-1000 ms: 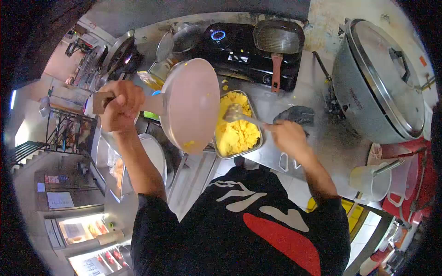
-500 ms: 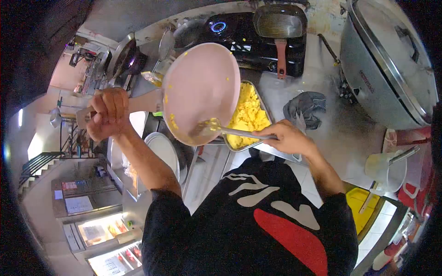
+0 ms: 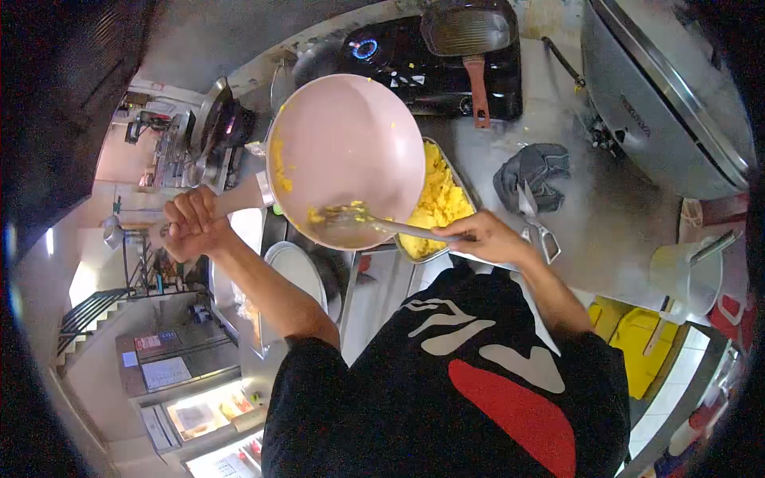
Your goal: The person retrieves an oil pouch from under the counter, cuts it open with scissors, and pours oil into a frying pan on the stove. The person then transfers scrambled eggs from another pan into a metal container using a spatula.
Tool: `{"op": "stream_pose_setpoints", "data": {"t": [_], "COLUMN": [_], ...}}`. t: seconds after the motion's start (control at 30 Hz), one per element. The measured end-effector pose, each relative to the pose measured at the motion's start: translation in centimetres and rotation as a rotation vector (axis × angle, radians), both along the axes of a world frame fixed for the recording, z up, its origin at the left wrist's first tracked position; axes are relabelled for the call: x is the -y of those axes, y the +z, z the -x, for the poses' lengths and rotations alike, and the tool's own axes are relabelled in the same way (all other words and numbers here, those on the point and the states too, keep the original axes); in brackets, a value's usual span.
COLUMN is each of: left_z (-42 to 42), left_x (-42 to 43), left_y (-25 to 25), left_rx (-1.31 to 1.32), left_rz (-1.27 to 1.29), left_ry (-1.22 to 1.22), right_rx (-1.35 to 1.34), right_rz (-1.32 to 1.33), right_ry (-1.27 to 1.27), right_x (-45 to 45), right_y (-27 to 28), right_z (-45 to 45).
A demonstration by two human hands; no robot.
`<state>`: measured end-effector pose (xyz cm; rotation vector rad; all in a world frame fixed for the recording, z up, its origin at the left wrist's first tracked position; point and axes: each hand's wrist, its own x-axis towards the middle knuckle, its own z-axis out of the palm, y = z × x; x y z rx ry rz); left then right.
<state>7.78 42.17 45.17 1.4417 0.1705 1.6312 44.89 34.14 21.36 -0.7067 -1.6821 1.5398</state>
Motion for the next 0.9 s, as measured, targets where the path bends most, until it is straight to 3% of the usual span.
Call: {"op": "stream_pose_setpoints", "data": {"t": [0.27,0.53,0.63,0.77,0.9], "left_z": [-1.8,-1.7,-1.2,-1.2,-2.4], "left_x": [1.5,3.8,4.1,4.5,3.8], "left_y": [-2.0,-2.9,-2.8,-1.9,-1.1], "left_rx": [0.075,0.011,-0.018,-0.04,-0.105], "left_rz": [0.06,0.088,0.083,0.095,0.124], "left_ry": [0.031,0.026,0.024,0.003,-0.077], "right_rx": [-0.246,-0.225,-0.17,-0.065,0.335], "right_rz": [0.188,0.205,0.381,0.168,0.042], "right_ry": [-0.159,-0.335,-0.323,-0.386,-0.407], "right_x": [1.4,1.9,1.6,0.8,-0.3], "right_y": [0.2,3.1,2.8,1.6,4.9], "right_z": [5.6,8.9,8.4,4.5,0.6]}}
